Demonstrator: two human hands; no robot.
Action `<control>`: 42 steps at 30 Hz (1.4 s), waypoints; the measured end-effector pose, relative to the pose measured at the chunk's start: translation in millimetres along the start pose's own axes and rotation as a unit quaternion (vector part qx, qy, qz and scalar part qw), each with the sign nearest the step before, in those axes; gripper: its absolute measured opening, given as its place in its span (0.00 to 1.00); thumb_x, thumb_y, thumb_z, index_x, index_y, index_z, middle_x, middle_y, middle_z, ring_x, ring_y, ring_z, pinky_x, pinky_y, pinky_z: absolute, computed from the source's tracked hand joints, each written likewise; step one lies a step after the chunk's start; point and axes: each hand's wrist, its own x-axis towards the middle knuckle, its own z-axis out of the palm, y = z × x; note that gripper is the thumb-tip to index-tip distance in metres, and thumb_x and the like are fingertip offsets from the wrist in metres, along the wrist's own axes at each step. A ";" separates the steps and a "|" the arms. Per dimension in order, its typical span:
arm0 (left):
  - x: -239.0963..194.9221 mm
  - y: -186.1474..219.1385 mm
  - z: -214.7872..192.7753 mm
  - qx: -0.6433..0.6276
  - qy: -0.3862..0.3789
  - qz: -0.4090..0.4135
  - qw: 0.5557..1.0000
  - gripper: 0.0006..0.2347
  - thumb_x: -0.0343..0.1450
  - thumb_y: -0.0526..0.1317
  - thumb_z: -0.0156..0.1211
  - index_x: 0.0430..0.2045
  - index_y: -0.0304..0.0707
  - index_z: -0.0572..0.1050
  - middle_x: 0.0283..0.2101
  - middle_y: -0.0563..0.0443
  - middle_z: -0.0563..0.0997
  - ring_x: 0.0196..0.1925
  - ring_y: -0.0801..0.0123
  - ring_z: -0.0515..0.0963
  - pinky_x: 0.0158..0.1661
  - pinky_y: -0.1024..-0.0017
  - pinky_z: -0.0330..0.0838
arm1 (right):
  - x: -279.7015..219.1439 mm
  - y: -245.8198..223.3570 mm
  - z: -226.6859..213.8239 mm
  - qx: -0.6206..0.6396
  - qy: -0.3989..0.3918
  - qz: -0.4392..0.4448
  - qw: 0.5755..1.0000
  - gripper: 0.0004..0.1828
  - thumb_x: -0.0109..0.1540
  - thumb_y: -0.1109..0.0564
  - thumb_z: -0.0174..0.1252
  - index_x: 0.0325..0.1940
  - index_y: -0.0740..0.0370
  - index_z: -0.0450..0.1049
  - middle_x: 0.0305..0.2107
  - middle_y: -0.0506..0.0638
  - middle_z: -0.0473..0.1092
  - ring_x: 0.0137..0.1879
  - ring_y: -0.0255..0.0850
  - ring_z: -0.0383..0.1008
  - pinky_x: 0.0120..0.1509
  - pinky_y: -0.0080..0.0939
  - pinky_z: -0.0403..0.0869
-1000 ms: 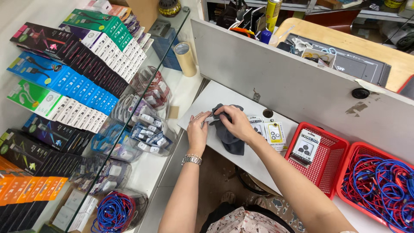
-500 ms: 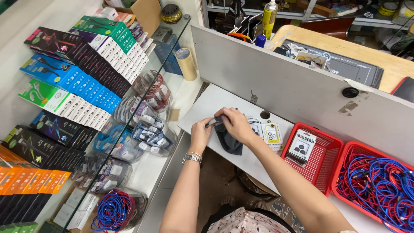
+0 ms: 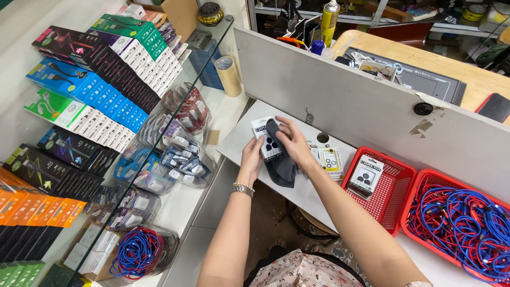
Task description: The person wipes the surfaces of small product boxes with a dark cloth at a retail counter. They handle each box individually, wiping all sides, then place them into a red basket. The person also moves a roll of tape and retrieves a stack of boxes from a shelf to continue wiping.
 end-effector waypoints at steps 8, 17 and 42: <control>4.5 5.1 -0.3 -0.013 0.065 0.058 0.996 0.17 0.78 0.47 0.49 0.48 0.32 0.78 0.45 0.52 0.84 0.44 0.75 0.80 0.46 0.75 0.74 | -41.9 -25.5 17.7 -0.303 -0.063 -0.128 0.942 0.18 0.64 0.65 0.54 0.58 0.55 0.76 0.56 0.48 0.74 0.68 0.49 0.65 0.71 0.47 0.67; -11.5 18.5 21.5 0.114 0.072 0.118 0.984 0.18 0.79 0.45 0.49 0.45 0.25 0.80 0.41 0.47 0.84 0.42 0.74 0.77 0.46 0.73 0.71 | -51.3 -40.8 5.2 -0.374 -0.046 -0.211 0.902 0.22 0.59 0.68 0.57 0.56 0.57 0.78 0.53 0.47 0.75 0.57 0.50 0.69 0.64 0.46 0.71; -11.3 13.5 33.3 0.203 0.108 0.228 0.946 0.17 0.78 0.45 0.49 0.40 0.25 0.79 0.33 0.45 0.84 0.34 0.71 0.78 0.40 0.70 0.73 | -50.4 -46.5 -9.1 -0.376 -0.072 -0.240 0.892 0.23 0.54 0.69 0.55 0.53 0.66 0.77 0.52 0.54 0.72 0.57 0.54 0.67 0.65 0.48 0.68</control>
